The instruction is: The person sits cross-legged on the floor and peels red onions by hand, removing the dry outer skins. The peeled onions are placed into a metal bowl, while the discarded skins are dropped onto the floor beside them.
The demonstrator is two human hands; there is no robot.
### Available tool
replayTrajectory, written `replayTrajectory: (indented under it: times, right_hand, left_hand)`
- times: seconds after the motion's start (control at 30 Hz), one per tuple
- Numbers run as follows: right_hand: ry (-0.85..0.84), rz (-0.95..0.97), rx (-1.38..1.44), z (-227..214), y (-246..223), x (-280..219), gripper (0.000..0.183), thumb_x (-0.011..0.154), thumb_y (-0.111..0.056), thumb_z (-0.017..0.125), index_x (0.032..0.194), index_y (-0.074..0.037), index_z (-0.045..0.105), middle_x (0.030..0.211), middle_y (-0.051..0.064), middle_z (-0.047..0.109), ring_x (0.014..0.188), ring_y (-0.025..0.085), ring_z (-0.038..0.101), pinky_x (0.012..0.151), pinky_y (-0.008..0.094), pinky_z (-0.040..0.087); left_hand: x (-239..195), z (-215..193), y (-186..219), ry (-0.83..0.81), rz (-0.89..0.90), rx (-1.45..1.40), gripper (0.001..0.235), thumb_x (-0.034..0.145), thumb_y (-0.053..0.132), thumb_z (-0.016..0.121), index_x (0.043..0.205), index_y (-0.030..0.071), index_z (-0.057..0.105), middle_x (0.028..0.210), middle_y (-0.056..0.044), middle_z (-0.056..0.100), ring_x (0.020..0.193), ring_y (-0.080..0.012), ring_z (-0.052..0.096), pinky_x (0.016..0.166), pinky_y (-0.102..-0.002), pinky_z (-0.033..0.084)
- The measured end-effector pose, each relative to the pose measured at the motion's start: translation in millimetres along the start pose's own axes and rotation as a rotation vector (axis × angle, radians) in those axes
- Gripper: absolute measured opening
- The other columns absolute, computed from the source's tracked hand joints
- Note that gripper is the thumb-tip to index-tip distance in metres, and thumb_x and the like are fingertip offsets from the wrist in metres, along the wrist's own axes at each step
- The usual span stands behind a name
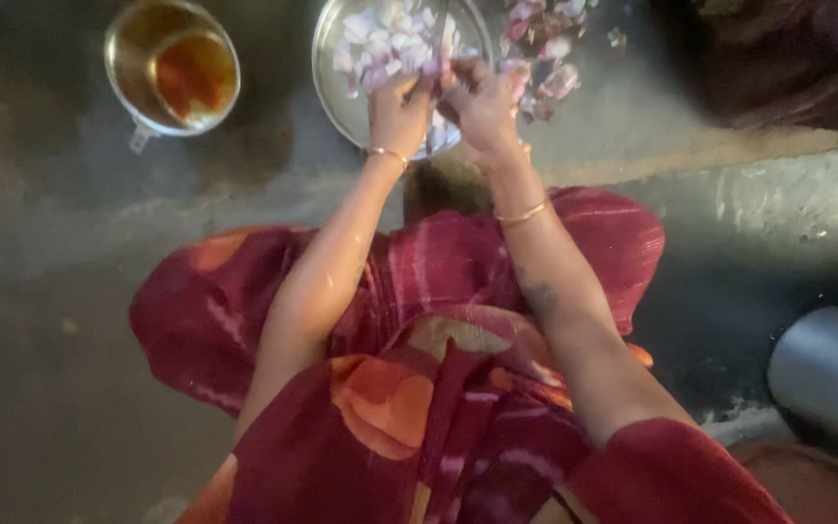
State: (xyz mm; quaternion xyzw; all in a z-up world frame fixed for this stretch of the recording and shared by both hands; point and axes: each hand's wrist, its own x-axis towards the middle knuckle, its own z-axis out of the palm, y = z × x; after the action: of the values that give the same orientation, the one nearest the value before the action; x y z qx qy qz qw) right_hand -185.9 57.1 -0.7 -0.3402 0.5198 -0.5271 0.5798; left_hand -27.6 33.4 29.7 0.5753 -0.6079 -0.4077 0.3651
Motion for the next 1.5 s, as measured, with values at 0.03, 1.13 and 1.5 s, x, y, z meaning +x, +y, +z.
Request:
replayTrajectory:
  times: [0.03, 1.13, 1.5]
  right_hand:
    - [-0.005, 0.005, 0.017, 3, -14, 0, 0.038, 0.100, -0.014, 0.073, 0.133, 0.000, 0.061, 0.112, 0.006, 0.067, 0.093, 0.014, 0.067, 0.077, 0.028, 0.059]
    - [0.155, -0.056, -0.259, 16, -17, 17, 0.029, 0.105, -0.018, 0.063, 0.127, 0.002, 0.065, 0.095, 0.004, 0.072, 0.076, 0.010, 0.065, 0.060, 0.025, 0.052]
    - [-0.072, 0.111, 0.226, -2, 42, 48, 0.047, 0.098, 0.001, 0.045, 0.144, -0.002, 0.055, 0.113, 0.010, 0.071, 0.090, 0.019, 0.062, 0.077, 0.032, 0.051]
  left_hand:
    - [3, -3, 5, 0.047, 0.161, 0.001, 0.019, 0.092, 0.019, 0.065, 0.099, 0.004, 0.075, 0.090, -0.016, 0.072, 0.084, -0.0308, 0.070, 0.077, -0.040, 0.054]
    - [37, 6, -18, -0.046, -0.173, -0.228, 0.019, 0.083, 0.022, 0.081, 0.081, 0.003, 0.079, 0.068, -0.010, 0.073, 0.055, -0.0163, 0.063, 0.054, -0.036, 0.050]
    - [45, 35, -118, 0.027, -0.349, -0.357, 0.025, 0.089, 0.007, 0.063, 0.104, -0.005, 0.080, 0.087, -0.011, 0.076, 0.078, -0.0177, 0.070, 0.070, -0.033, 0.054]
